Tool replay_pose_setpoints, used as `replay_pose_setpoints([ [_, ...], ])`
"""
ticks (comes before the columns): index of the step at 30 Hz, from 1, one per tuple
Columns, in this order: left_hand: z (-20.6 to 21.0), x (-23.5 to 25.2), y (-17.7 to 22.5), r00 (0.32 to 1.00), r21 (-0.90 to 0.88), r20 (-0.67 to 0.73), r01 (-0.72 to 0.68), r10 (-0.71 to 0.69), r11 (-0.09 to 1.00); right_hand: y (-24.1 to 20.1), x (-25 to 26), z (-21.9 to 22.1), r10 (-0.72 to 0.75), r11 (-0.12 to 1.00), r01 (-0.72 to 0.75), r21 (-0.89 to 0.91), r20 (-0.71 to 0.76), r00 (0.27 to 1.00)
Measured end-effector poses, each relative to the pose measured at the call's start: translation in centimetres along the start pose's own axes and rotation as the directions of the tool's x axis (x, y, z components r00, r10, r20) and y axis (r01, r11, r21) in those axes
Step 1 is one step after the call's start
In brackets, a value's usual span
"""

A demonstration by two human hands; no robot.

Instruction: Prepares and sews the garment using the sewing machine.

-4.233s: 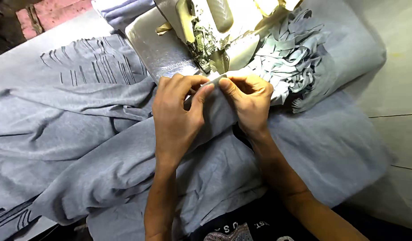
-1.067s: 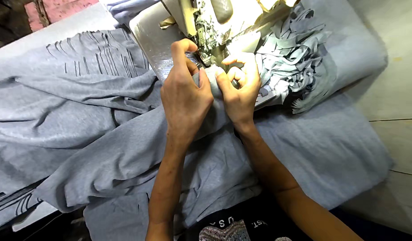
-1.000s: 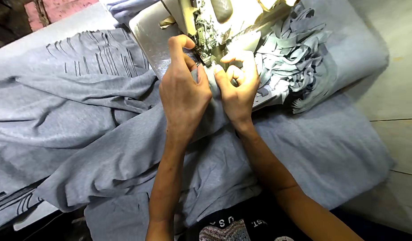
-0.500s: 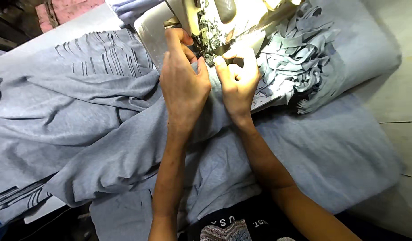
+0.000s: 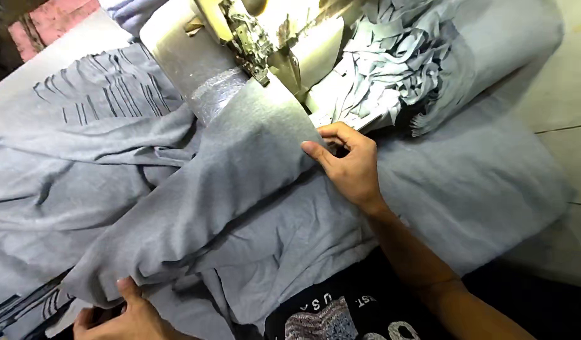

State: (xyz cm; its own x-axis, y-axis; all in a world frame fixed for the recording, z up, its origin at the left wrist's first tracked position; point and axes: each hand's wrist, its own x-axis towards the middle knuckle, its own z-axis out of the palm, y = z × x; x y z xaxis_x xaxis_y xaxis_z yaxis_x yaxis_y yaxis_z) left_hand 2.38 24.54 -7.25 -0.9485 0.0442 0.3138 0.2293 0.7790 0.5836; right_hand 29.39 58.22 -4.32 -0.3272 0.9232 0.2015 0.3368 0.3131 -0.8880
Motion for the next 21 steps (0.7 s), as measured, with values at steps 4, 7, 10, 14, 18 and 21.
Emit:
replay_pose_setpoints([
  [4,1.0,-2.0,0.0,0.964,-0.338,0.071,0.266,-0.257,0.903,0.5,-0.6,0.3,-0.002,1.000,0.002,0.018,-0.002,1.000],
  [7,1.0,-3.3,1.1,0.900,-0.506,0.325,0.424,-0.289,0.751,0.6,-0.8,0.1,-0.056,0.998,0.056,0.024,0.004,0.998],
  [10,-2.1,-3.0,0.0,0.917,-0.601,0.383,0.338,-0.110,0.724,-0.2,-0.6,-0.7,-0.027,0.997,0.022,0.078,0.057,0.998],
  [14,-6.5,-0.5,3.5,0.938,-0.734,0.186,0.331,-0.293,0.593,-0.8,-0.4,-1.7,0.038,0.948,-0.095,0.303,0.189,0.981],
  [18,-7.4,5.9,-2.2,0.888,-0.643,0.458,0.363,-0.042,0.675,-0.1,-0.8,-0.9,0.042,0.948,-0.103,0.300,0.200,0.979],
  [21,-7.0,5.7,-0.7,0.772,-0.589,0.633,0.428,0.062,0.686,-0.1,-1.4,-0.3,0.065,0.972,-0.096,0.213,0.147,0.987],
])
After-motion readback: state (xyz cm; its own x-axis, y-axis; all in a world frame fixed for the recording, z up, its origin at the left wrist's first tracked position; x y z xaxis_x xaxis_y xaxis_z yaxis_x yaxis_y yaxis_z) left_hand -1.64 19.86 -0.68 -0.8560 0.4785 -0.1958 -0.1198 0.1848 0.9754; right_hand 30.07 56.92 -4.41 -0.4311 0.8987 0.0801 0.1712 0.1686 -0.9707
